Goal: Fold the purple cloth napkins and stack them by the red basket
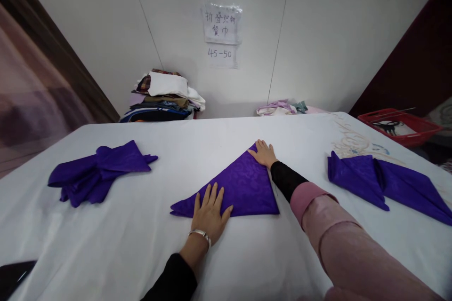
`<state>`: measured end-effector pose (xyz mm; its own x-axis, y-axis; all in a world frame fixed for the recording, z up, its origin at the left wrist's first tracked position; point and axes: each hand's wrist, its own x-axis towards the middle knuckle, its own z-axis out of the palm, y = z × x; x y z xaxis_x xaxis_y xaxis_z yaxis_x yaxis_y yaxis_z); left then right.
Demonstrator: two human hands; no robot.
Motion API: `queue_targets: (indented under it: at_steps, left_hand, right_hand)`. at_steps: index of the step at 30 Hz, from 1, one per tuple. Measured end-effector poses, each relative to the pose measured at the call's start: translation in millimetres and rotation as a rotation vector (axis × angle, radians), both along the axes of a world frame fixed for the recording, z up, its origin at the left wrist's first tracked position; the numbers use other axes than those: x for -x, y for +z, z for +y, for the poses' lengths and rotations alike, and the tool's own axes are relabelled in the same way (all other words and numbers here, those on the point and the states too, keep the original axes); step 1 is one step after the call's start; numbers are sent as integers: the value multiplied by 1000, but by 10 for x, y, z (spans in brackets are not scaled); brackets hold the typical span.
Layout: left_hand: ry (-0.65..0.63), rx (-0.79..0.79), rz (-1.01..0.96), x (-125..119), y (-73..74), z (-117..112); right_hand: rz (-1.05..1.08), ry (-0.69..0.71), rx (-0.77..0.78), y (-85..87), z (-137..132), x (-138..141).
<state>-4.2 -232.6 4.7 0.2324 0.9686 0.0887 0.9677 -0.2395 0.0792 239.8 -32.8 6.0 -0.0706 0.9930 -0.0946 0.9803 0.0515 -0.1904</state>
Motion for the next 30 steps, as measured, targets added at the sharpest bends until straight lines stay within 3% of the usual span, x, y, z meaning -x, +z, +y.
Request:
queue_targets:
  at_steps: [5,11,14,19,22,30]
  left_hand:
    - [1,9,2,6,-2,-3]
    - [21,35,13,-28,59,-10]
    - [30,59,15,-48,76,-5]
    - [34,79,14,-51,69,8]
    - [42,96,15,-50,76,11]
    - [34,93,1,-59,95,12]
  right_hand:
    - [51,-35,8,40,42,5]
    - [187,-61,60,292,-57,-71]
    - [207,-10,49,352,-376,-44]
    - [221,336,-19,247,-1293,113]
    - [190,414,3,197,-1752,147]
    - [58,498,-66,154,-2279,-15]
